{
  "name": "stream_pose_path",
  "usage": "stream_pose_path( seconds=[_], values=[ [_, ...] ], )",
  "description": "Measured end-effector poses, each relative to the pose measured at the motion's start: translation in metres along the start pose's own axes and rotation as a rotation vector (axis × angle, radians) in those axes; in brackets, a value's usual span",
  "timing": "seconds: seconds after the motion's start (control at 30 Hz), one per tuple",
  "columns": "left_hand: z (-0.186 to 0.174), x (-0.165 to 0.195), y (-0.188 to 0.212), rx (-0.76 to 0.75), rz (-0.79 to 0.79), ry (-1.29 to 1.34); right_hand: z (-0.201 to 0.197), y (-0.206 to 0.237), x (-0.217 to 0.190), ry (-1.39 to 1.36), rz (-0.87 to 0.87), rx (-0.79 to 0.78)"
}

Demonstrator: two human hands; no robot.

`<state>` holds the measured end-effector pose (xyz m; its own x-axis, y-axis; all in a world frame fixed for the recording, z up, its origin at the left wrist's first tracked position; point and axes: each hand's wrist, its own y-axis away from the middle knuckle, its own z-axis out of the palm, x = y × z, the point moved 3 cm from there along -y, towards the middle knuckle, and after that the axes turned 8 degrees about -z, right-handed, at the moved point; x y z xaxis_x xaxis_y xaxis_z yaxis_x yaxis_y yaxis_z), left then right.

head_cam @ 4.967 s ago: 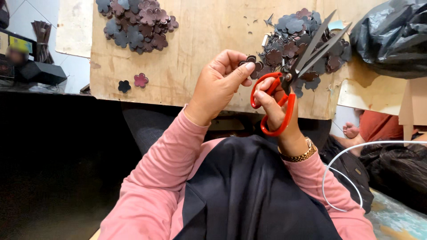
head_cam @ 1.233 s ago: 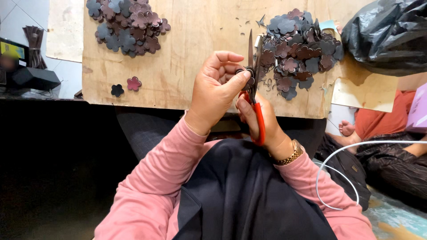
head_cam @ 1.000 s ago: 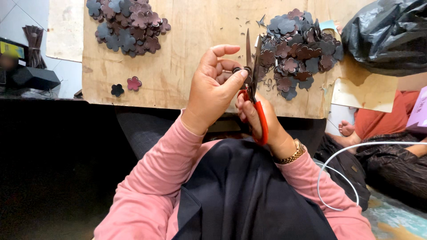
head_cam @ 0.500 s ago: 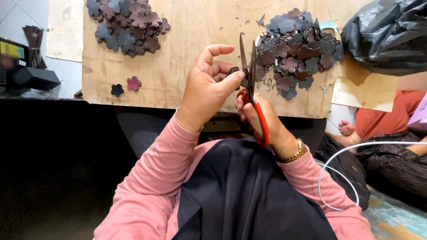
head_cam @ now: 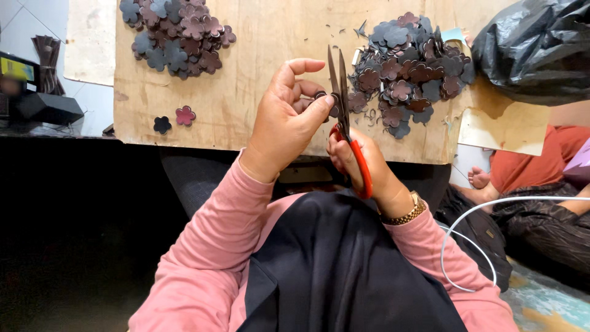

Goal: The person sits at a workbench and uses red-handled scissors to trim the edges of small flower-shaped leather pieces one at a time, taking each piece from a pile, rotating it while cutting, and placing it back on the table. Trimmed pieces accumulate in a separate pile on the board.

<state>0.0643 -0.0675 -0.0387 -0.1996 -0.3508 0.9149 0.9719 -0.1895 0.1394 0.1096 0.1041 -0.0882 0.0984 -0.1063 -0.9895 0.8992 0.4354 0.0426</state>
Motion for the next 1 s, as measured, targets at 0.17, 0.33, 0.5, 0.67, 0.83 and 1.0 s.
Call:
stream_pose_path(
  seconds=[0.17,0.33,0.5,0.67,0.83,1.0],
  values=[
    [-0.0005,0.0027,-0.0012,0.018,-0.035,-0.012,-0.0015,-0.0008,-0.0077,0.086,-0.108,-0.096],
    [0.0008,0.0047,-0.002,0.043,-0.059,-0.019,-0.003,-0.003,-0.0067,0.1,-0.087,-0.083],
    [0.0015,0.0056,-0.0024,0.055,-0.059,-0.016,-0.0042,-0.0028,-0.007,0.142,-0.086,-0.07],
    [0.0015,0.0066,-0.0013,0.061,-0.06,-0.029,-0.003,-0.0036,-0.0071,0.142,-0.07,-0.04],
    [0.0017,0.0054,-0.0008,0.053,-0.052,-0.014,-0.0025,-0.0021,-0.0066,0.117,-0.055,-0.031],
    [-0.0004,0.0018,-0.0018,0.042,-0.038,-0.004,-0.0025,-0.0009,-0.0033,0.092,-0.039,-0.029]
  ],
)
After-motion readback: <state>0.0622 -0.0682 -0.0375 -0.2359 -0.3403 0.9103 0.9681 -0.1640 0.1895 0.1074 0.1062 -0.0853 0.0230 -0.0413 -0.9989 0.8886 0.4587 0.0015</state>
